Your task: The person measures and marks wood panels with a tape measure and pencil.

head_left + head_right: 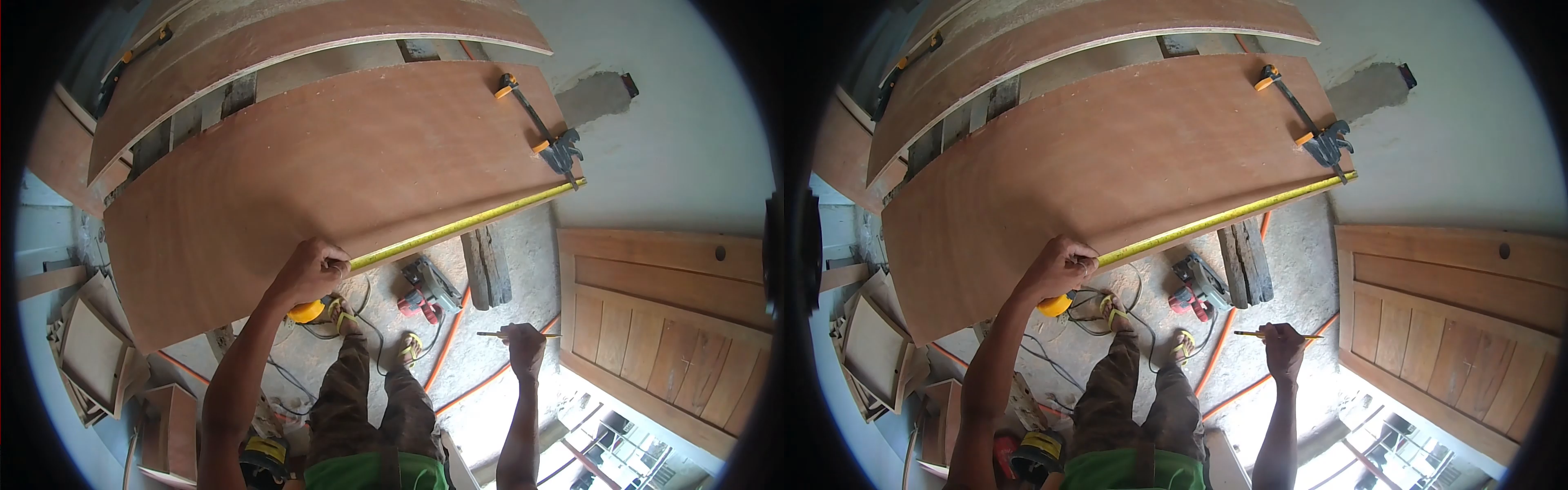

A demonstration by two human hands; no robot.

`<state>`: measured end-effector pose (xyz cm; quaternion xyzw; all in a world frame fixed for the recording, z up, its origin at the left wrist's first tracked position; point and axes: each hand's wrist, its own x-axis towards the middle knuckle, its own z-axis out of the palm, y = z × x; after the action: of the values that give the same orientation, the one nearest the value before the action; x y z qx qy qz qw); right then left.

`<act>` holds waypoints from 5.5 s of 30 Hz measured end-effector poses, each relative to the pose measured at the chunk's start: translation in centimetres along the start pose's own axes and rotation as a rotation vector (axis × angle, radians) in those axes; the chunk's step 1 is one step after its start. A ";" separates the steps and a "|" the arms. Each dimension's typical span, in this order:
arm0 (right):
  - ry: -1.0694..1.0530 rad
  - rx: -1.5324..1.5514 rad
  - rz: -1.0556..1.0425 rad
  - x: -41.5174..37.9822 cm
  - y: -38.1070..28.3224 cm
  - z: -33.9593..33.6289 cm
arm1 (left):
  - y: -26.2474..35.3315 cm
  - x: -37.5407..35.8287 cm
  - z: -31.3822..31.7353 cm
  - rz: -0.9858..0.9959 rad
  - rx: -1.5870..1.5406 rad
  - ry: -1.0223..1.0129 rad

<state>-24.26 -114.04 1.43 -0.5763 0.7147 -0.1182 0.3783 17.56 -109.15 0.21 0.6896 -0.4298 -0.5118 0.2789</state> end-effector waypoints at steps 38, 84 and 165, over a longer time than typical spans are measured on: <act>-0.595 0.488 -0.588 3.9 -18.2 11.2 | -0.5 -0.8 2.2 -0.110 0.399 0.239; -0.778 0.299 -0.688 6.0 -17.4 17.2 | -1.1 -0.5 2.4 -0.241 0.275 0.208; -0.721 0.258 -0.716 7.2 -16.8 15.3 | -0.6 -0.5 1.6 -0.183 0.170 0.160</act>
<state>-1.93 -121.64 -1.84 -0.7373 0.2770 -0.1215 0.6041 16.13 -108.37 -0.56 0.7857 -0.3832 -0.4404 0.2048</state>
